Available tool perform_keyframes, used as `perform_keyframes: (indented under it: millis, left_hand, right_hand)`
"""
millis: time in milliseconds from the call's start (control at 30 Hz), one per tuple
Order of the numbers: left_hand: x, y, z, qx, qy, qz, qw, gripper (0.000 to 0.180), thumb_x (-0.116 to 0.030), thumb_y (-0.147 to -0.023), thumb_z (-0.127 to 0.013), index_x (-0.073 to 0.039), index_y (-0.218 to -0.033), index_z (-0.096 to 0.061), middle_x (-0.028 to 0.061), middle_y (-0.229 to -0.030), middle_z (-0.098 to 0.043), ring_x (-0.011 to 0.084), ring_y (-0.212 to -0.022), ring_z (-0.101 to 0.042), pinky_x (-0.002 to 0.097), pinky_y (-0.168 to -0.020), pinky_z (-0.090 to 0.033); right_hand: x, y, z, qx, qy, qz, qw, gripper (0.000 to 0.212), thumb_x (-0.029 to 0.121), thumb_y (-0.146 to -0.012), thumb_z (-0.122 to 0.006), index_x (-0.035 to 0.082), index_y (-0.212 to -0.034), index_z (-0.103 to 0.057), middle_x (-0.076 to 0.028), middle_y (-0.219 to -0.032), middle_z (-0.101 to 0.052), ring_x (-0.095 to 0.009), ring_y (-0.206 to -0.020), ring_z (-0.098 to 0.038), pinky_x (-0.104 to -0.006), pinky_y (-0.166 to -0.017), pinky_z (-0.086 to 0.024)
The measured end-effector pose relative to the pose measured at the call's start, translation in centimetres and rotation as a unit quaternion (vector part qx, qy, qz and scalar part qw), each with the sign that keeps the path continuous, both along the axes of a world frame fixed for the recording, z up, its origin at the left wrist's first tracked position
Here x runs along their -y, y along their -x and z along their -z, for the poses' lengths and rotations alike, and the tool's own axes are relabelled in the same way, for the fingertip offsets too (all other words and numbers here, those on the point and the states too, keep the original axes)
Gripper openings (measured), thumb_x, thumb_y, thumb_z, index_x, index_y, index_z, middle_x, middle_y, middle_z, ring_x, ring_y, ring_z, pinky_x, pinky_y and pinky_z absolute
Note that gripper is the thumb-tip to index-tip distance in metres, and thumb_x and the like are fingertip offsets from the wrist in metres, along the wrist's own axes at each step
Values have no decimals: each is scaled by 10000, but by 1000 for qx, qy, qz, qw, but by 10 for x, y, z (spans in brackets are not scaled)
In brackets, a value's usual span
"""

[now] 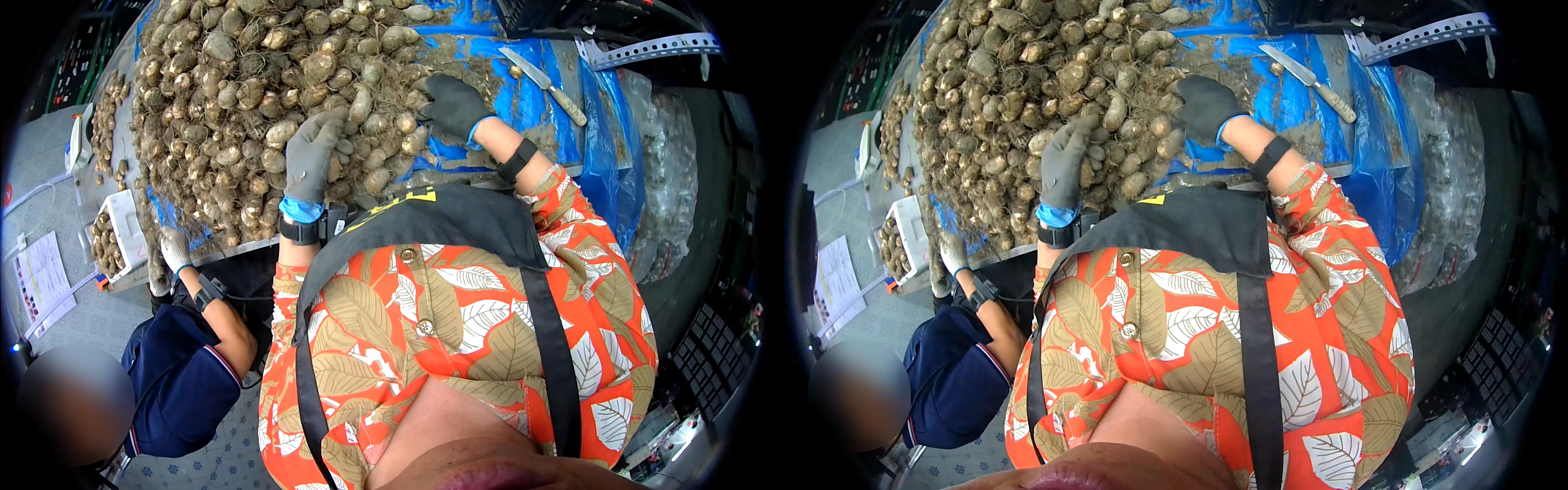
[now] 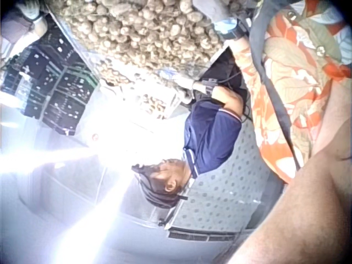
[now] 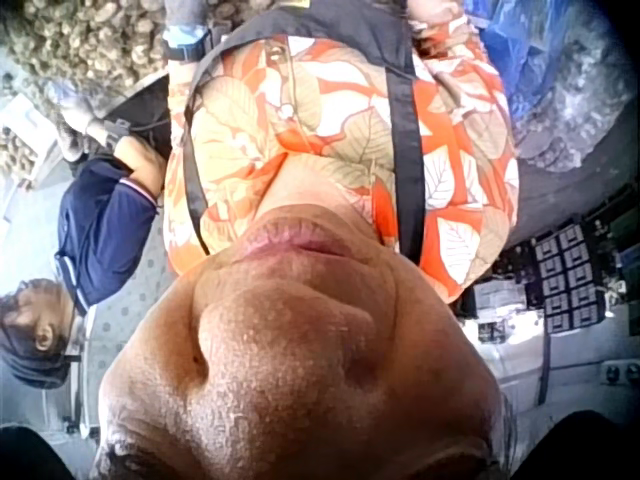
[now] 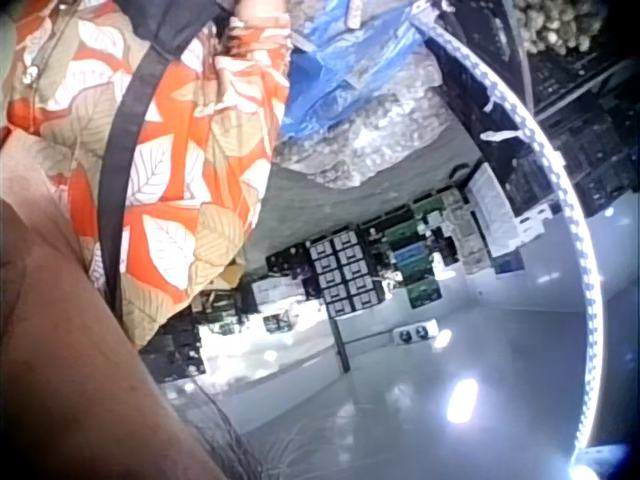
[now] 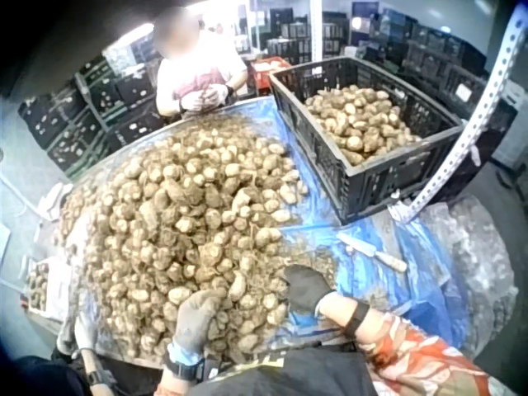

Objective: The person sorts root vegetables by hand, picking up individual taro roots from a large pile on a table and placing them into a separate container after checking them.

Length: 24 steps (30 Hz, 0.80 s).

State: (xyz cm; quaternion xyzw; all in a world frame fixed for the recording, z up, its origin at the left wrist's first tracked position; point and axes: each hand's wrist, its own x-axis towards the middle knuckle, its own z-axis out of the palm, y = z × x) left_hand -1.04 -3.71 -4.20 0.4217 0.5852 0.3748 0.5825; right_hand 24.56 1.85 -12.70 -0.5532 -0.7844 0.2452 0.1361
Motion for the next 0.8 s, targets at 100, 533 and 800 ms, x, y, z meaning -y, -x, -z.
perform_keyframes:
  millis: [100,533,800]
  left_hand:
    - [1,-9,-16,-47,-25,23,998,281,-165,-938,-529,25,-1115,-636,72,-895,-692,100,-702,-601,227,-632,-482]
    - [-18,-34,-22,-36,-31,178,983,520,-227,-947,-528,20,-1386,-402,42,-953,-650,86,-689,-592,216,-604,-480]
    - [-13,-30,-33,142,38,186,971,488,-236,-913,-572,3,-1328,-474,56,-891,-654,92,-654,-591,212,-592,-479]
  right_hand:
    - [-9,-22,0,-101,82,-38,991,420,323,-815,-654,39,-1123,-618,-173,-1051,-620,-320,-967,-611,-421,-818,-486]
    - [20,10,-90,-288,149,-45,945,418,218,-799,-658,123,-1205,-637,-56,-777,-678,-105,-621,-595,-288,-614,-498]
    - [28,17,-87,-456,194,-10,868,229,221,-848,-614,45,-975,-684,-27,-698,-658,-100,-570,-569,-302,-579,-485]
